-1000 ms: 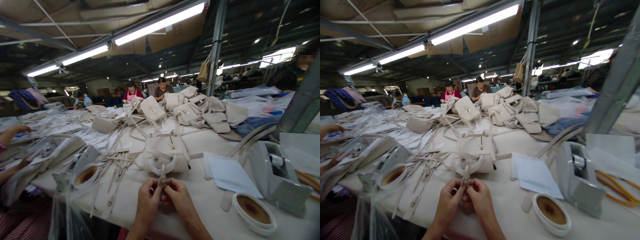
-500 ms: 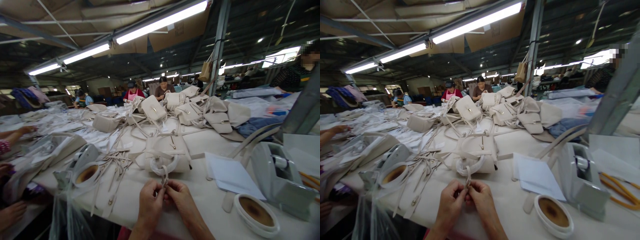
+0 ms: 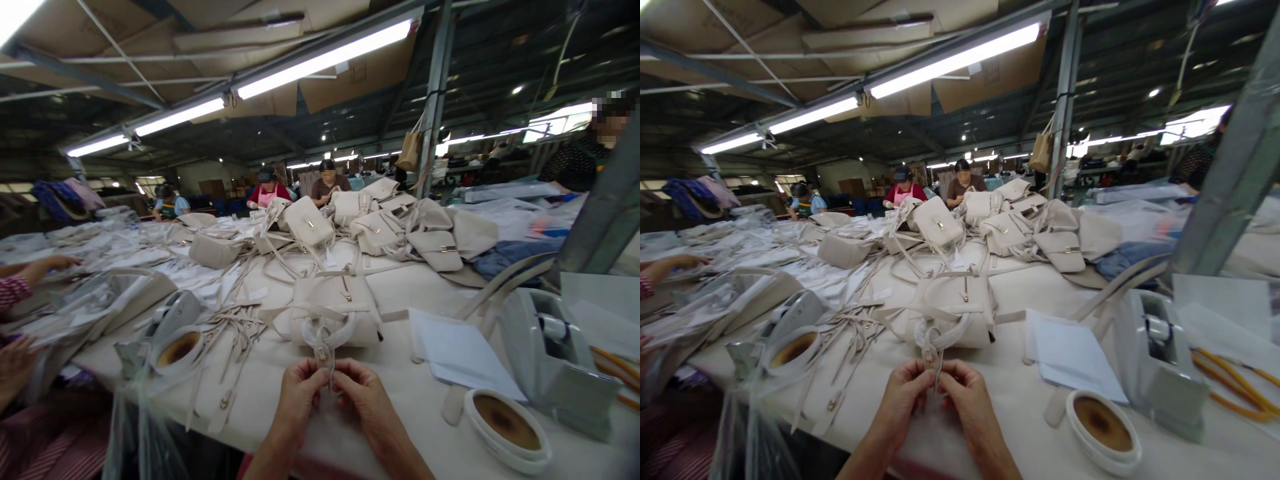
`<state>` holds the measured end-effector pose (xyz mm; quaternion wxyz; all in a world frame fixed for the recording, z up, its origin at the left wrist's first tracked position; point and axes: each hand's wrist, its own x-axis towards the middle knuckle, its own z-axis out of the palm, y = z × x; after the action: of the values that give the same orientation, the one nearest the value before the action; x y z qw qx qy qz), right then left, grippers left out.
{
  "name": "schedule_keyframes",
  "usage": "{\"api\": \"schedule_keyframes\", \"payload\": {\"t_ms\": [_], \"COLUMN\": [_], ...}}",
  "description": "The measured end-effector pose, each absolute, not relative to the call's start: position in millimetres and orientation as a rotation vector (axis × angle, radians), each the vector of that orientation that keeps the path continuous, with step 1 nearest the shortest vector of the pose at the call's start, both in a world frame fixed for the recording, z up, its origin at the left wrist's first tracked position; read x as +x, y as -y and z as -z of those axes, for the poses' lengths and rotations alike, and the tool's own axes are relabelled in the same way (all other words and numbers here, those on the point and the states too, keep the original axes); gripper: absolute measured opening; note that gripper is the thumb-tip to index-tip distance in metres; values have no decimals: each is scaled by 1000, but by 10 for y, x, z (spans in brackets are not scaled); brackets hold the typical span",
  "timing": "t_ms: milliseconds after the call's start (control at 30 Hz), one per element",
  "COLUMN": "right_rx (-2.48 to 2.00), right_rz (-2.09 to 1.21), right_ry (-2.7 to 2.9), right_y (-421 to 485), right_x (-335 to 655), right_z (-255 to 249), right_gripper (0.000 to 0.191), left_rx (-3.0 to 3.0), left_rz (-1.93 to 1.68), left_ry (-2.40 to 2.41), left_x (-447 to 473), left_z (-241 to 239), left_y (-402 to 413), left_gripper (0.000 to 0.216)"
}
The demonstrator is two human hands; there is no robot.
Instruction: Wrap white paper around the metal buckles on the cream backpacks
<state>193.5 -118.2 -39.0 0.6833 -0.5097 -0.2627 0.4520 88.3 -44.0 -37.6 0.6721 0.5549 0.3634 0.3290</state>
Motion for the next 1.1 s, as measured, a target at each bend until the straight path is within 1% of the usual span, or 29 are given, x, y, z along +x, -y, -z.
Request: {"api": "schedule_keyframes", "payload": {"t_ms": [167, 267, 467, 567, 700, 733, 900, 1000, 1100], "right_rx": [-1130, -1093, -1121, -1167, -1204, -1202, -1218, -1206, -1257], "right_rz": [-953, -953, -924, -863, -801, -801, -773, -715, -703], "right_ry": [567, 544, 551, 577, 602, 618, 714, 792, 753], "right_y": [1151, 1121, 1101, 1111, 1113, 1112, 1134, 1154, 1144], "right_x": [1901, 1898, 1917, 1920, 1924, 1925, 1919, 1911, 1902], "right_z": [438, 476, 496, 493, 512, 517, 491, 464, 487], "right_gripper": [18, 21, 22, 21, 21, 21, 19, 15, 18], "left_rx": [1283, 1342, 1694, 1857, 2135, 2219, 2556, 2583, 2560], "left_rz": [-805, -828, -885, -900, -996, -1011, -1077, -1103, -1101], "left_ry": [-747, -694, -867, -876, -870, -866, -842, -891, -940], "left_x": [915, 912, 833, 790, 762, 761, 776, 797, 811], "left_z": [392, 380, 369, 463, 609, 621, 519, 454, 456], "left_y": [552, 641, 655, 614, 581, 583, 624, 632, 596], "left_gripper": [32, 35, 44, 37, 16, 14, 26, 23, 21]}}
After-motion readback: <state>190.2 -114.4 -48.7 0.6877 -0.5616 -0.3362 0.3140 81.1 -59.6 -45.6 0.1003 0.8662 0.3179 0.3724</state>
